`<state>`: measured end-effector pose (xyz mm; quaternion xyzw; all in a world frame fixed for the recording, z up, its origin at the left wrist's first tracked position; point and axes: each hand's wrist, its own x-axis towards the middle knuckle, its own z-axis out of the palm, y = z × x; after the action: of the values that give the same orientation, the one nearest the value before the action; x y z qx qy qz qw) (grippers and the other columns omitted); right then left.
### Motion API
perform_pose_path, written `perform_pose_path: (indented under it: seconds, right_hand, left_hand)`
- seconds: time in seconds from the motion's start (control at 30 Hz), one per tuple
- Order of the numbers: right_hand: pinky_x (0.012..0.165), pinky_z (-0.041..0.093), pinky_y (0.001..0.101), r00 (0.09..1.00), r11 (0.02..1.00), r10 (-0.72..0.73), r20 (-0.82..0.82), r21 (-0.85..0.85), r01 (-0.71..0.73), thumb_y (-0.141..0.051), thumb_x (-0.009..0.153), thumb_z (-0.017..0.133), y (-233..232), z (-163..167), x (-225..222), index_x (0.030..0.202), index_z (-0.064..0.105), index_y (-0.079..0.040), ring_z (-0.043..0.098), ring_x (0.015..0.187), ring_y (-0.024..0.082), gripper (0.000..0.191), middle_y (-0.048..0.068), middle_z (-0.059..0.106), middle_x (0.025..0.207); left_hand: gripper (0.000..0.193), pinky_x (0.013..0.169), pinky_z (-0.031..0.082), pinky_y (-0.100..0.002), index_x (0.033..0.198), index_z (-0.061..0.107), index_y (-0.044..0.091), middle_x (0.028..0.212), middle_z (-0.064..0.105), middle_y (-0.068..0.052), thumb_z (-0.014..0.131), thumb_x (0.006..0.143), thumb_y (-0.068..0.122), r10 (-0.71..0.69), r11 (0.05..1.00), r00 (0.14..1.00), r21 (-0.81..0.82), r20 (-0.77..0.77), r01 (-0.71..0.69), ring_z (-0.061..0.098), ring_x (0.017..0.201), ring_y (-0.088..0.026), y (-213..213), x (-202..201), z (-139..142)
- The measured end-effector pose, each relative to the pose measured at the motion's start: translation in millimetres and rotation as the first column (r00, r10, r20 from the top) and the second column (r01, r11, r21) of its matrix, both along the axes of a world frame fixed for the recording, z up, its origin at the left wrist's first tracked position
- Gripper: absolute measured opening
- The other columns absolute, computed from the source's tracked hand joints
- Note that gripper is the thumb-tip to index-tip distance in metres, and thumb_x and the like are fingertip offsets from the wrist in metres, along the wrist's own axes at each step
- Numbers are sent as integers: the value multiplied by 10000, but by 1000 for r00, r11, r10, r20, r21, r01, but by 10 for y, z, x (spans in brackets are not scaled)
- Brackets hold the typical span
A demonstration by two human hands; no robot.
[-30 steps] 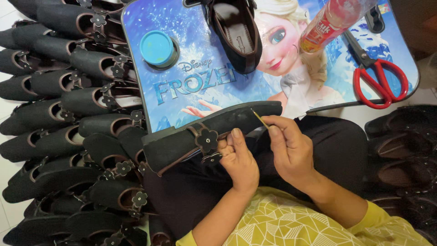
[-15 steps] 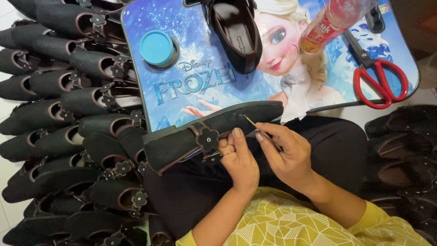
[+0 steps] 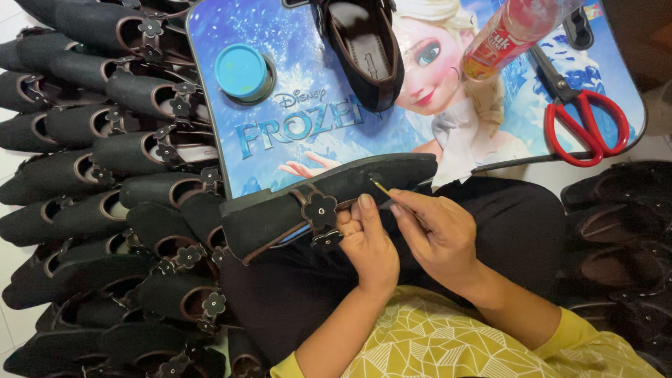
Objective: The person sits on the floor surrounded by stacks of black shoes and applies glue along the edge of a shoe upper using a small stick dipped from a glue bottle. They hold the shoe steady with one hand, run the stick along the sole edge, then set the shoe back on the pile and pick up the next one.
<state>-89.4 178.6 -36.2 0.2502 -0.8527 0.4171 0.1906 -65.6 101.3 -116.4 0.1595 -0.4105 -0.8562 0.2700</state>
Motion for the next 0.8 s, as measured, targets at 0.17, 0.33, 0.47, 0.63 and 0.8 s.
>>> perform_pose_path:
  seconds: [0.17, 0.33, 0.47, 0.63, 0.8]
  right_hand:
    - [590, 486, 271, 997, 990, -43, 71, -128, 52, 38, 933, 743, -13, 10, 25, 1163, 705, -25, 618, 647, 136, 242, 82, 713, 910]
    - [573, 433, 301, 998, 1000, -23, -52, -8, 23, 27, 895, 773, 6, 27, -5, 1134, 719, -26, 549, 600, 165, 250, 72, 690, 819]
    - [570, 431, 306, 998, 999, -29, -62, -30, 28, 34, 901, 775, -5, 22, -7, 1156, 711, -28, 547, 601, 172, 270, 69, 663, 793]
    - [550, 405, 322, 997, 999, -44, -65, -17, 43, 34, 881, 790, -21, 14, -18, 1132, 723, -37, 512, 564, 177, 269, 48, 584, 682]
    - [569, 401, 332, 994, 998, 59, -95, 9, -58, 27, 861, 793, -19, 45, -19, 1116, 718, -29, 522, 573, 189, 272, 49, 586, 691]
  left_hand:
    - [331, 1115, 445, -311, 1353, 459, -41, 1390, 581, -111, 521, 1080, 137, 17, 1000, 999, -19, -28, -17, 559, 1280, -146, 3, -27, -78]
    - [329, 1100, 456, -352, 1389, 466, -76, 1367, 584, -161, 535, 1119, 98, 23, 999, 1000, -46, 12, -23, 557, 1252, -185, 14, -15, -54]
    - [358, 1097, 448, -378, 1425, 445, -77, 1381, 590, -190, 516, 1112, 82, -30, 997, 999, 66, -29, 32, 567, 1251, -220, -23, -26, 57]
    - [455, 1113, 428, -336, 1442, 344, 57, 1440, 498, -50, 505, 1019, 100, 23, 998, 998, -54, -62, -26, 520, 1291, -139, -73, -40, 207]
    - [294, 1106, 456, -378, 1364, 474, -55, 1354, 605, -149, 507, 1102, 73, -13, 1000, 999, -7, -42, 13, 572, 1250, -196, -37, -56, 90]
